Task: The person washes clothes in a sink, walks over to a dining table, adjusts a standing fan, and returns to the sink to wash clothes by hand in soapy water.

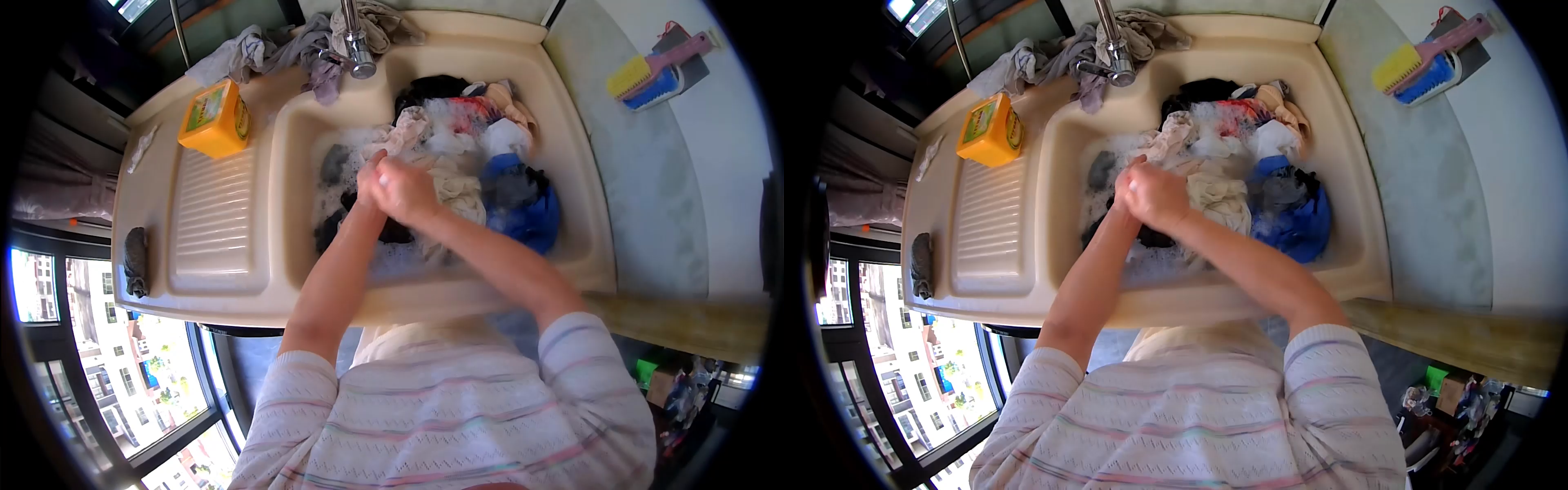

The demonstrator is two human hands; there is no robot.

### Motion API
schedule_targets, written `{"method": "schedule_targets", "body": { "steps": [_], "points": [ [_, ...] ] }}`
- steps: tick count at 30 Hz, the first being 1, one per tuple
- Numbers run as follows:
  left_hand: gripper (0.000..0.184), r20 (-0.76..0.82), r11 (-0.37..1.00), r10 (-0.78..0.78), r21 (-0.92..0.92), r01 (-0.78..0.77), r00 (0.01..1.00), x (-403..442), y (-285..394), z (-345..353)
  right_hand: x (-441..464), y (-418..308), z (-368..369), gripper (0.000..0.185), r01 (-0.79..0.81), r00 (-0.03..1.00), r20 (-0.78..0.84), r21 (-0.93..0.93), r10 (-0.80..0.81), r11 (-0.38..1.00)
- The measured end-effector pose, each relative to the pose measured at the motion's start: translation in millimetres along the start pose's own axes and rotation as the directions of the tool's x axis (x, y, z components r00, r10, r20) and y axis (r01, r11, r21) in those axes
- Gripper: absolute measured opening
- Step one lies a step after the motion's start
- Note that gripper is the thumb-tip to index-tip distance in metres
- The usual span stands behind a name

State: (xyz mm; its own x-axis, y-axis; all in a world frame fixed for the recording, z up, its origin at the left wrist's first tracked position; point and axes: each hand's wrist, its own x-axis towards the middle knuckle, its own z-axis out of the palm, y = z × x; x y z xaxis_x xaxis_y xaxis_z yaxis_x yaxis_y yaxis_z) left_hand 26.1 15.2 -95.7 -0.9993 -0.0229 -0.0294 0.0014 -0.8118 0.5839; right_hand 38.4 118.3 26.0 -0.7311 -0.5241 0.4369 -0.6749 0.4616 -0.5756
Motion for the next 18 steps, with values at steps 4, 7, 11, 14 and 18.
{"method": "schedule_targets", "body": {
  "steps": [4, 7, 11, 14, 18],
  "points": [
    [0.041, -0.463, 0.949, -0.218, 0.104, 0.297, 0.859, 5, 10, 85, 35, 88, -19, 0.016, -0.391, 0.888, 0.179, -0.193, 0.424, 0.9],
    [0.042, -0.154, 0.9, -0.433, -0.13, 0.416, 0.888, 0, 36, 94, 40, 92, -61, 0.033, -0.364, 0.904, 0.376, 0.429, 0.203, 0.827],
    [0.041, -0.104, 0.935, -0.262, 0.217, 0.279, 0.959, -17, 54, 111, 23, 84, -64, 0.048, -0.173, 0.827, 0.561, 0.287, -0.019, 0.942],
    [0.047, -0.02, 0.738, -0.159, 0.661, 0.133, 0.987, -17, 41, 98, 36, 77, -87, 0.042, -0.302, 0.876, 0.482, 0.493, 0.034, 0.816],
    [0.04, 0.002, 0.329, -0.176, 0.943, 0.056, 0.984, -22, 18, 109, 63, 10, -154, 0.033, -0.309, 0.927, 0.366, 0.617, 0.084, 0.724]
  ]
}}
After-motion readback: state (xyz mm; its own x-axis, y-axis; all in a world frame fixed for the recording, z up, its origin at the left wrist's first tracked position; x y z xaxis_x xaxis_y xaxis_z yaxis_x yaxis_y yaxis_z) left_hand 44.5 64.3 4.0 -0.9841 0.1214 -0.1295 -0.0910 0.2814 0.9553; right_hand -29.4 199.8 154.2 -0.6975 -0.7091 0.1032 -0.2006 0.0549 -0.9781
